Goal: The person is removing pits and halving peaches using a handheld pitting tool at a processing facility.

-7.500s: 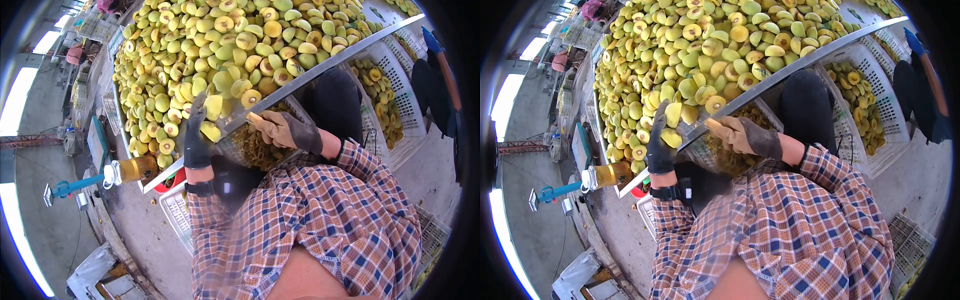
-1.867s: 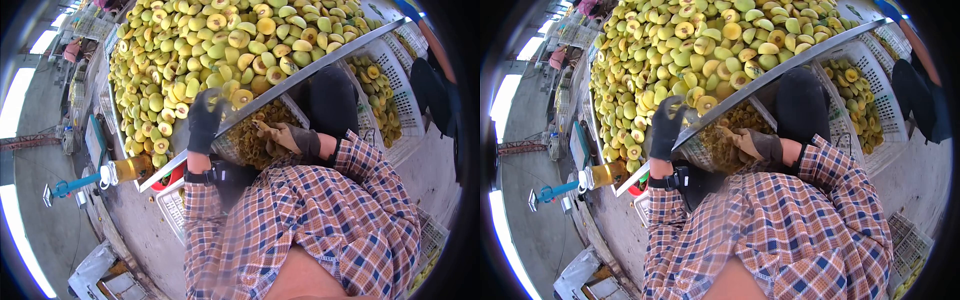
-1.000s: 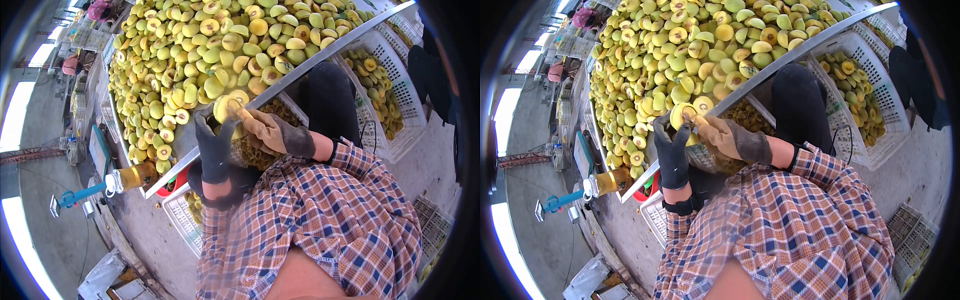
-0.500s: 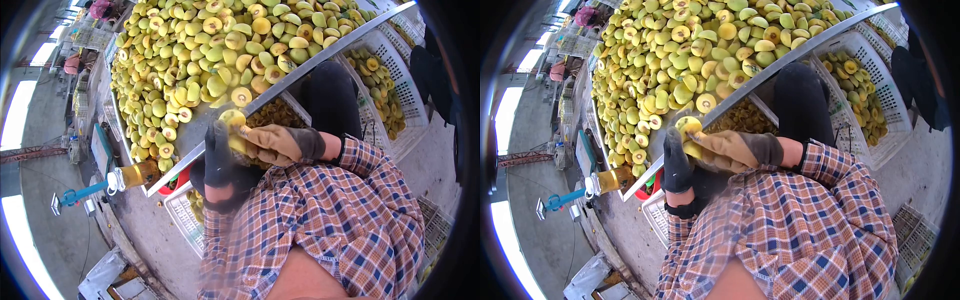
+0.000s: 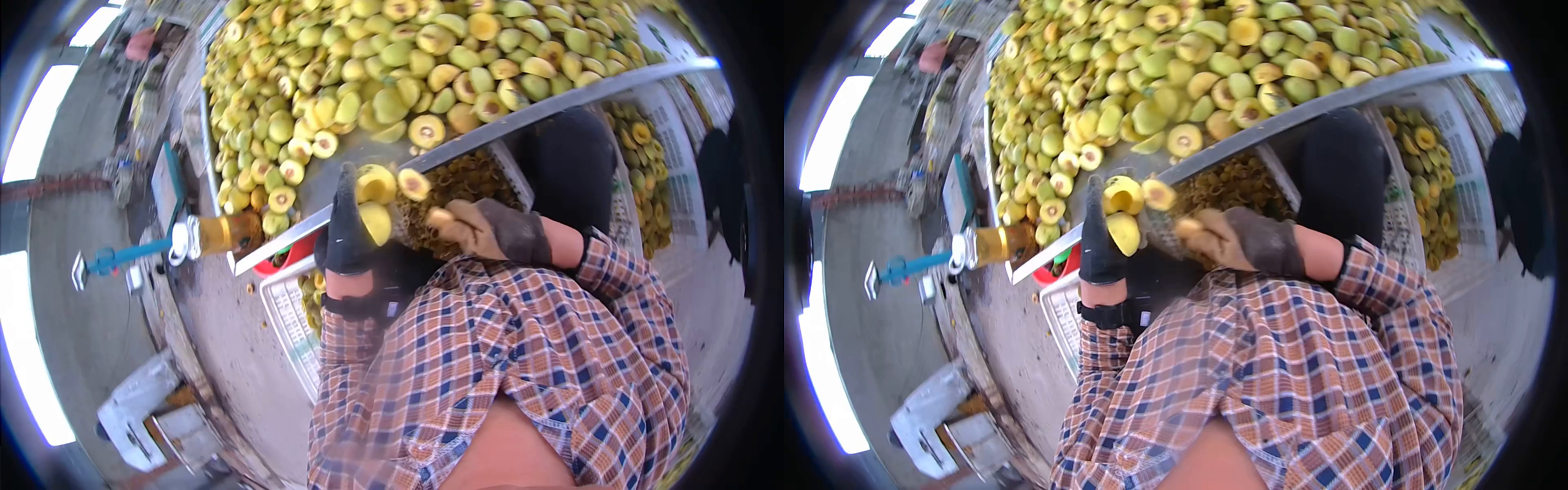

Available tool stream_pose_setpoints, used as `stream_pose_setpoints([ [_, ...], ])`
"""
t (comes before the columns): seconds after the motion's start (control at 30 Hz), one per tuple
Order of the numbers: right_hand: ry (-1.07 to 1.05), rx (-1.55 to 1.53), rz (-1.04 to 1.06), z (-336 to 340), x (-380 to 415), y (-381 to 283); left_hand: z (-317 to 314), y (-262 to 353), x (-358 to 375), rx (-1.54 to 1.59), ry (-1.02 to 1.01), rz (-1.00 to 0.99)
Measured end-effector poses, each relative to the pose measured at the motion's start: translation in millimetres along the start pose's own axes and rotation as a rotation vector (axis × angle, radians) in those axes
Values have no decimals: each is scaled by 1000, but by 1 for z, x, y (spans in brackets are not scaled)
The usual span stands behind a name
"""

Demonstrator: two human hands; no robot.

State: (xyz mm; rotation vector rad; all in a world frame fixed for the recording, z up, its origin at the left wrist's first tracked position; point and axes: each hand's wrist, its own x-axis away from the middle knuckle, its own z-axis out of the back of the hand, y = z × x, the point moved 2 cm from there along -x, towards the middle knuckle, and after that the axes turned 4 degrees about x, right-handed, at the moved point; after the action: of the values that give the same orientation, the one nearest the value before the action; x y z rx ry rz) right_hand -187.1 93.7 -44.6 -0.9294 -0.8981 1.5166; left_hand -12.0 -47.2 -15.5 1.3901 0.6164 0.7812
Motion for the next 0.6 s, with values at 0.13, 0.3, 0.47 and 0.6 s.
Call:
stream_pose_setpoints([
  [0.13, -139, -462, -490, -8, 12, 36, 100, -36, 62, 116, 433, 144],
  [0.3, -210, -550, -625, 3, 6, 20, 180, 6, 140, -817, 605, 219],
  [0.47, -205, -671, -516, 0, 8, 13, 138, -2, 68, -776, 286, -148],
  [0.6, -78, -785, -623, 8, 14, -5, 30, -6, -44, -712, 20, -306],
])
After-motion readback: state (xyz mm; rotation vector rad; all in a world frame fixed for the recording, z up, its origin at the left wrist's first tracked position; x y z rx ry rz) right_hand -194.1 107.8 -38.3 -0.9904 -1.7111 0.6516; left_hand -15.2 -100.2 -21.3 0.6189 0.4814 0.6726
